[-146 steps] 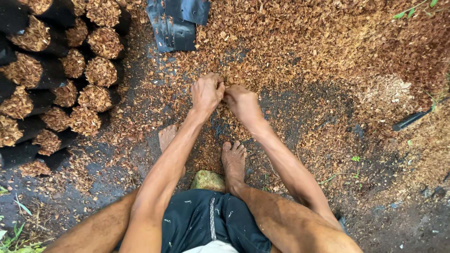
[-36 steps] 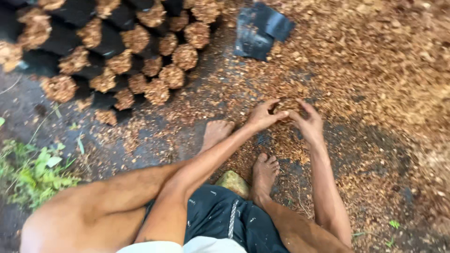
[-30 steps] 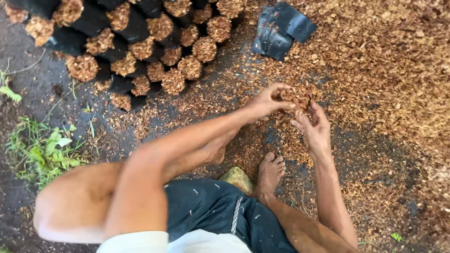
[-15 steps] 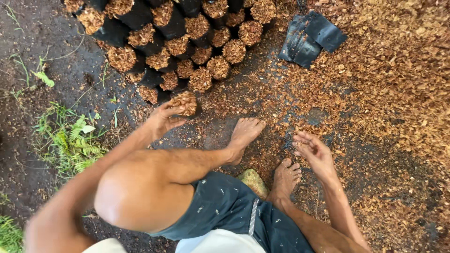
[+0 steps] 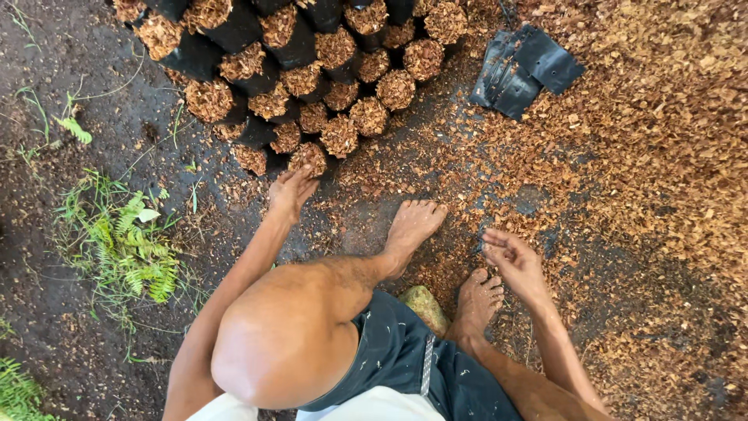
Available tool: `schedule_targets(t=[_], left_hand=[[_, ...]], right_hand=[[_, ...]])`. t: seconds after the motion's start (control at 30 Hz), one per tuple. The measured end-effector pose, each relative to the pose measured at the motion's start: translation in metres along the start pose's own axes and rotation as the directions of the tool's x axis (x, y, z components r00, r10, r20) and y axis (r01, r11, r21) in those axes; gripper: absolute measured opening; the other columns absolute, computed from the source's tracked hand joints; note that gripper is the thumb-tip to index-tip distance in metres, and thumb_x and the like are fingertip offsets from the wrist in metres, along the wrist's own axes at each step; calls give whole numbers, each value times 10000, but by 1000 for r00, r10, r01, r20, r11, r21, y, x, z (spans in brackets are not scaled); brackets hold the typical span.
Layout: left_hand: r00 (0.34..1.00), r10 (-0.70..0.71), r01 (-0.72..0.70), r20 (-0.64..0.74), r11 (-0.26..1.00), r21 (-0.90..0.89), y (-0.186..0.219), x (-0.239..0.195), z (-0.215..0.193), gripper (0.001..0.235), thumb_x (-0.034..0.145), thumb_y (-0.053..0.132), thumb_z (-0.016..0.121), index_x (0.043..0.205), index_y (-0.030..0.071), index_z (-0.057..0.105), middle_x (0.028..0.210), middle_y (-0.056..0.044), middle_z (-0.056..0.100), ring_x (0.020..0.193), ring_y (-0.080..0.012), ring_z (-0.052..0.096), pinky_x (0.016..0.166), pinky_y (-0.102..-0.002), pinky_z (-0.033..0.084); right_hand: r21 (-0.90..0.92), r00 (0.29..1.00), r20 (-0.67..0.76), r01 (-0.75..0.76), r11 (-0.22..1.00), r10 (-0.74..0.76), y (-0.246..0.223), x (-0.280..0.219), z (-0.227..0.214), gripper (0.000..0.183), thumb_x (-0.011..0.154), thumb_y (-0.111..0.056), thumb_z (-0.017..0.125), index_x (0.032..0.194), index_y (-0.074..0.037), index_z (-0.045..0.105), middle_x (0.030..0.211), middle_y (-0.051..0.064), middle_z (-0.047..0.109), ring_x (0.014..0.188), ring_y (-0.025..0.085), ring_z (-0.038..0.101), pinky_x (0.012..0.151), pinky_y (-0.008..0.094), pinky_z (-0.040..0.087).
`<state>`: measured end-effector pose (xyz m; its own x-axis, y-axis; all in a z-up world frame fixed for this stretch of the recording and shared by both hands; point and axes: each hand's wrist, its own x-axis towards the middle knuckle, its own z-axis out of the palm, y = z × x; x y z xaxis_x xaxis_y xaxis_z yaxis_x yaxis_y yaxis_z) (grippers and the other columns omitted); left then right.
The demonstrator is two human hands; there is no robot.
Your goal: The person sits on the ground and repeatedly fills black plastic planting pouches with a brown, fibrous substrate. They pick up a pouch, scoop the material into it with both hands, and place the filled pouch into a growing stack.
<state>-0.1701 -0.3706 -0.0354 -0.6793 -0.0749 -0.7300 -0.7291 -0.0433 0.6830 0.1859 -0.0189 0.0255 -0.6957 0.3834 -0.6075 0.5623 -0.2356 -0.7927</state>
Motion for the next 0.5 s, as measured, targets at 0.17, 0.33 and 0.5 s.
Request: schedule_targets(t=[0.17, 0.33, 0.5], left_hand=[[548, 709, -677, 445, 63, 733, 12, -24, 30, 411, 942, 479, 808, 1137, 145, 670, 1112, -82, 633, 1117, -264, 598, 968, -427, 489], [191, 153, -580, 970, -779, 237, 33, -19, 100, 424, 1031, 377, 591, 1383, 140, 605, 1526, -184, 559, 1370, -294, 560, 1176, -501, 398], [127, 80, -494, 989, -859, 133, 43, -23, 101, 208, 909, 179, 630, 1010, 48, 755, 1410, -190, 535, 1318, -395, 489, 1178, -548, 397]], right_hand=[[-197, 999, -30, 23, 980, -30, -28, -16, -44, 430, 953, 33, 683, 1380, -25, 669, 1271, 249, 708, 1129, 366, 713, 926, 471, 622], [-715, 957, 203, 291, 635, -209, -106, -28, -119, 406, 964, -249, 670, 1345, -109, 666, 1363, 160, 713, 838, 276, 841, 803, 404, 725], [-952, 953, 294, 286, 110, 69, -183, -14, -158, 520, 928, -474, 608, 1396, -256, 542, 1261, 30, 703, 643, 208, 899, 726, 476, 775]])
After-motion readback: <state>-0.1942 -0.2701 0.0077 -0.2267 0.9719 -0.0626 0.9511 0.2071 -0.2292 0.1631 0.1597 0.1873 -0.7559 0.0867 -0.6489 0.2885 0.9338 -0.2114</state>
